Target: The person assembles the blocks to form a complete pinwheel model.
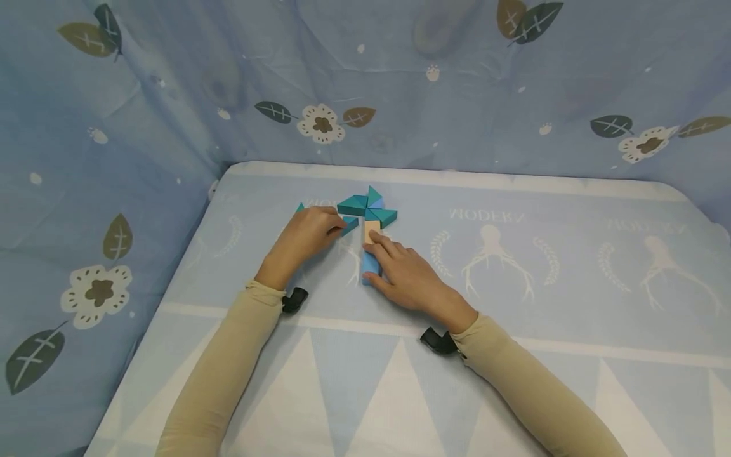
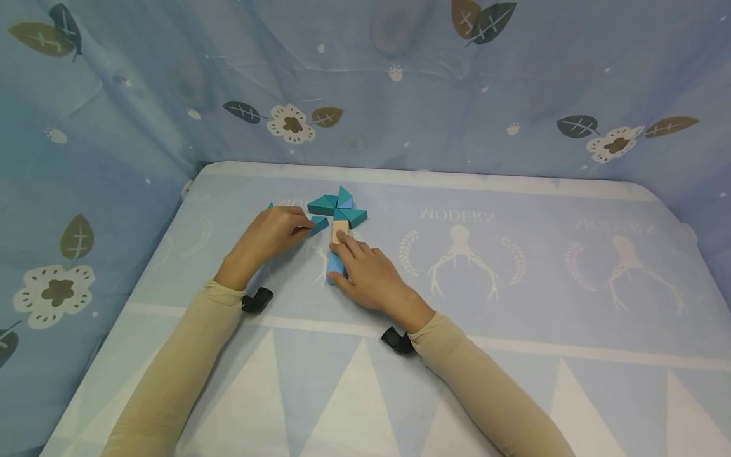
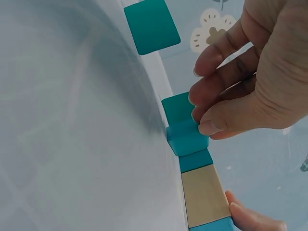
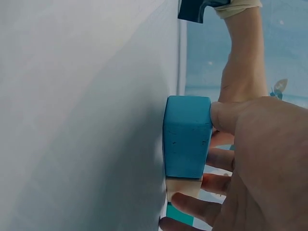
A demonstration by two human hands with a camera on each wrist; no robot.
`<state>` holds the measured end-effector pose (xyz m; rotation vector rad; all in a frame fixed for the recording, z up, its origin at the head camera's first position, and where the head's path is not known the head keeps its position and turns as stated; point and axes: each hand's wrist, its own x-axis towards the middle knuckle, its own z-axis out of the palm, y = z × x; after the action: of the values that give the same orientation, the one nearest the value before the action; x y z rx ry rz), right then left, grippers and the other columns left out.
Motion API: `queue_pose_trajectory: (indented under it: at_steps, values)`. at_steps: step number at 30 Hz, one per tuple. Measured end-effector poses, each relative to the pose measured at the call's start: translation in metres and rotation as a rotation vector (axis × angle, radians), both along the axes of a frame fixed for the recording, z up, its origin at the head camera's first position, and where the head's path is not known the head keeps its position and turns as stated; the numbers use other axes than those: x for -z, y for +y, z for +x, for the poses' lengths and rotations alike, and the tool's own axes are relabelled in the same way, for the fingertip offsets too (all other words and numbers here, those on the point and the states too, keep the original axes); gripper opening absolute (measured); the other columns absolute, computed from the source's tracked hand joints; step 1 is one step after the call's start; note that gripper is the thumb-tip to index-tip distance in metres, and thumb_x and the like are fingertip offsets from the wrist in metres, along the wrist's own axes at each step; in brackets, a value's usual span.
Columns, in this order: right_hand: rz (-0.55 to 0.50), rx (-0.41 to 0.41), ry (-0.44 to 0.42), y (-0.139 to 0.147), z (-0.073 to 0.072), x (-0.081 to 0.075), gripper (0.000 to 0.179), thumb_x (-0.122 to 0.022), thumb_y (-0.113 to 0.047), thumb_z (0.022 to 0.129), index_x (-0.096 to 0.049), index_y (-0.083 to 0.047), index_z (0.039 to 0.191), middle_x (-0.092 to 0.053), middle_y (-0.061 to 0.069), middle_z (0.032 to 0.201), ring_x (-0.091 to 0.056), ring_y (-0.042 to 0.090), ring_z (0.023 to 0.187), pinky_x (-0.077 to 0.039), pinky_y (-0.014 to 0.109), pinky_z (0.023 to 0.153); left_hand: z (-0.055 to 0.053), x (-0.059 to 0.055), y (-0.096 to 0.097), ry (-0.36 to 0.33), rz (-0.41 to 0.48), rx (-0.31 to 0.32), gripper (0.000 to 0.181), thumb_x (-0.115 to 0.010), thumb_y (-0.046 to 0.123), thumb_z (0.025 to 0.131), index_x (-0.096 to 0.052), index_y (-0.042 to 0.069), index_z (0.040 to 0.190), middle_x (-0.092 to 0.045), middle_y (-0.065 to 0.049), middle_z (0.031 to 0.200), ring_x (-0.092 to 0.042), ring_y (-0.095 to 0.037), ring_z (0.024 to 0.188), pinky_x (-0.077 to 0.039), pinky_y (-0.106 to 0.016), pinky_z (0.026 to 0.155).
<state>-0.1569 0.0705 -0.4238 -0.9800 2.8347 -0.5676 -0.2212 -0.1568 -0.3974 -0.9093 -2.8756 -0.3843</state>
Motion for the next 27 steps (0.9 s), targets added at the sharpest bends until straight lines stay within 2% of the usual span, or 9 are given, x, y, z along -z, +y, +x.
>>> queue_pose_trajectory:
  at_steps: [4,11,27]
  values:
    - [0.009,-0.018,0.006,0.0005,-0.0008,-0.0014,0.061,-0.048,-0.043,0.102,-0.037,-0.008,0.151,-0.024,0.012,0.162,-0.033,0.032,0.144,-0.039,0.052,0.109,0.0005,-0.0006,-0.0009,0.008,-0.026,0.001,0.017,-0.072,0.009,0.089,-0.078,0.007,0.105,-0.071,-0.008,0.099,-0.068,-0.023,0.086,-0.057,-0.035,0.076]
    - [0.015,-0.062,-0.027,0.0063,-0.0041,-0.0041,0.062,-0.05,-0.04,0.101,-0.033,-0.01,0.153,-0.021,0.011,0.163,-0.025,0.03,0.148,-0.034,0.051,0.113,-0.002,0.0003,-0.0015,0.014,-0.073,0.038,0.024,-0.071,0.016,0.091,-0.074,0.006,0.112,-0.069,-0.01,0.109,-0.068,-0.025,0.095,-0.056,-0.038,0.083]
    - [0.0,-0.088,0.065,0.0069,-0.0047,-0.0059,0.061,-0.055,-0.04,0.1,-0.039,-0.007,0.15,-0.03,0.014,0.159,-0.031,0.031,0.146,-0.037,0.051,0.112,-0.0045,0.0017,-0.0023,0.007,-0.047,0.048,0.027,-0.069,0.02,0.093,-0.073,0.003,0.114,-0.068,-0.012,0.111,-0.068,-0.026,0.096,-0.056,-0.038,0.084]
